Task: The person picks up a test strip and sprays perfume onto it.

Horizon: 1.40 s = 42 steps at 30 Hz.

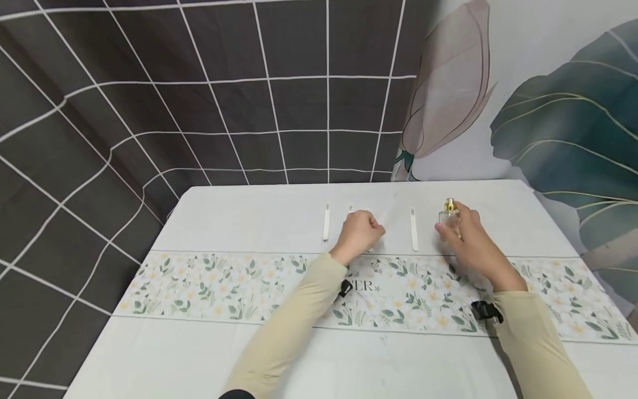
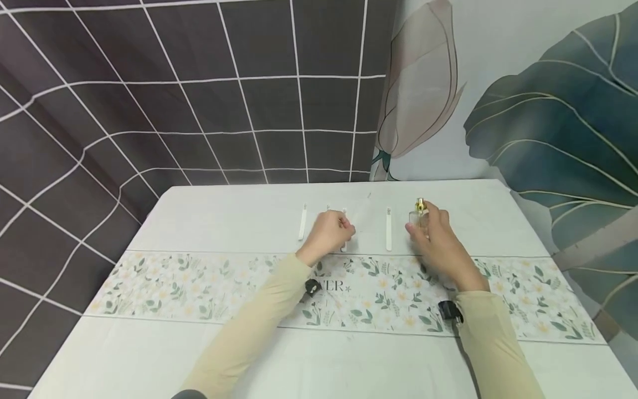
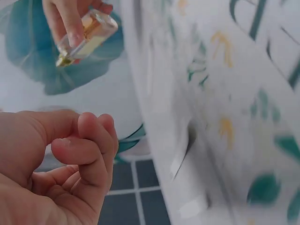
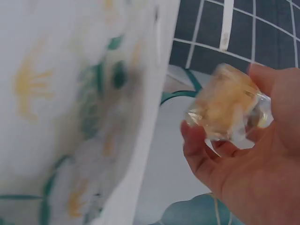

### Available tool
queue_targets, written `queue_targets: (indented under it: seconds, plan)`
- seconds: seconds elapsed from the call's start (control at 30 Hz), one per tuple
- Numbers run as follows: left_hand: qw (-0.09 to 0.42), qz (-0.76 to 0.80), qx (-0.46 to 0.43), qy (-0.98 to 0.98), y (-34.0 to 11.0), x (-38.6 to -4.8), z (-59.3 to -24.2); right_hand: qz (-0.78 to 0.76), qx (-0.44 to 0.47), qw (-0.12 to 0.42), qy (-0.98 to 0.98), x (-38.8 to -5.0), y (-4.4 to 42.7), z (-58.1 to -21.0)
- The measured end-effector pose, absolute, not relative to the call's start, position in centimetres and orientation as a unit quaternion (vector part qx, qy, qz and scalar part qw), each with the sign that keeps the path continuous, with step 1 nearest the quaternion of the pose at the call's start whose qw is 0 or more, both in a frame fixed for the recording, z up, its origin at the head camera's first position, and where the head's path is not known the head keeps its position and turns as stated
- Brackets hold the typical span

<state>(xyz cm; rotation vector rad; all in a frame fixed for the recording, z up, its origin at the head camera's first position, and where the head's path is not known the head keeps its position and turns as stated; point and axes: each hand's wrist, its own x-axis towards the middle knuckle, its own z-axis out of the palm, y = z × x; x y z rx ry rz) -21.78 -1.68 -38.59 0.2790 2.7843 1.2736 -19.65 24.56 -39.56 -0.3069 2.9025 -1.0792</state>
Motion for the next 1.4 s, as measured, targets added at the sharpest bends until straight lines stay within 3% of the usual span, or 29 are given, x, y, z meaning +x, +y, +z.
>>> queue_targets:
  seconds: [0.43, 0.67, 0.97, 1.4]
  plan:
    - [-0.049, 0.485, 0.117, 0.865, -6.9, -19.2, -33.6, -0.414, -0.066, -0.144, 0.897, -17.9, 21.6, -34.4]
    - [-0.058, 0.513, 0.124, 0.847, -7.4, -17.4, -31.9, -0.424, -0.080, -0.224, 0.874, -16.8, 19.8, -31.7]
    - [-0.085, 0.535, 0.116, 0.832, -7.7, -15.5, -30.8, -0.406, -0.110, -0.272, 0.865, -16.1, 18.1, -30.2]
    - [-0.098, 0.543, 0.141, 0.822, -7.6, -13.2, -28.9, -0.413, -0.117, -0.300, 0.852, -15.7, 17.5, -30.3]
